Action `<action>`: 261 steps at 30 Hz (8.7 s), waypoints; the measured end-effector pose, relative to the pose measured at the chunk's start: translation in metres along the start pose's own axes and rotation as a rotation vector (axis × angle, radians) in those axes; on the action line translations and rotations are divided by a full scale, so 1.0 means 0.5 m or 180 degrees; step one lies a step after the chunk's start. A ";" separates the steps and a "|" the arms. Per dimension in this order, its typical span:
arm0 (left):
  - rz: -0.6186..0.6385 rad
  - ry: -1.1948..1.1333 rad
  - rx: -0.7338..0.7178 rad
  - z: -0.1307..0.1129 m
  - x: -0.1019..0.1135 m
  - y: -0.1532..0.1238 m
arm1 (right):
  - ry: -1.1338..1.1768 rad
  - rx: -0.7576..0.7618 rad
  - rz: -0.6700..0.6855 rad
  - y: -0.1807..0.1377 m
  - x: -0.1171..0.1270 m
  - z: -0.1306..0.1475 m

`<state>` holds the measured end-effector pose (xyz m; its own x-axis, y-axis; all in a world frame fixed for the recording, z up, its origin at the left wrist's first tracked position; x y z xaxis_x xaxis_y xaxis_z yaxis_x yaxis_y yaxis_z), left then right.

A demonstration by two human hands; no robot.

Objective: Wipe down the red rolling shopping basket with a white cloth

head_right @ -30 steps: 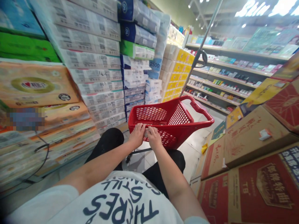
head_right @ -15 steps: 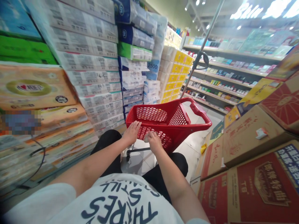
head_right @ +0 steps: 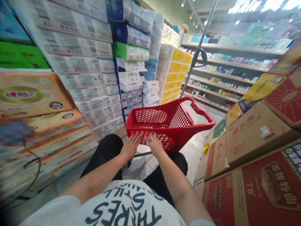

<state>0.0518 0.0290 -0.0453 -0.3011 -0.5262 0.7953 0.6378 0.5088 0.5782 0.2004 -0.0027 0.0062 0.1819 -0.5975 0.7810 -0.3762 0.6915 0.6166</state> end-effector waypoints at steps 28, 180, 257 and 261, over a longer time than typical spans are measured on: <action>0.0499 0.0241 -0.0951 -0.070 -0.029 0.064 | 0.0503 -0.1213 0.0104 -0.109 0.027 -0.111; -0.0962 -0.0043 0.0689 -0.009 0.046 0.104 | -0.0155 -0.0642 -0.1442 -0.015 0.005 -0.031; -0.0806 -0.0035 0.0833 -0.006 0.052 0.107 | 0.0168 -0.0261 -0.0247 -0.007 -0.021 0.004; -0.0802 -0.0038 0.0818 -0.009 0.048 0.106 | 0.0398 -0.0134 -0.0745 0.013 -0.001 0.005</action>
<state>0.0814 0.0402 0.0038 -0.4352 -0.6498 0.6232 0.3440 0.5196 0.7821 0.1956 0.0011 0.0099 0.3714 -0.6900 0.6212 -0.2729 0.5584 0.7834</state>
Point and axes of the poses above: each hand's wrist, its own y-axis towards the middle knuckle, its own x-axis out of the back of the hand, z = x × y, the point moved 5 cm from there along y, towards the middle knuckle, and after that the axes turned 12 degrees about -z, right-handed, at the moved point
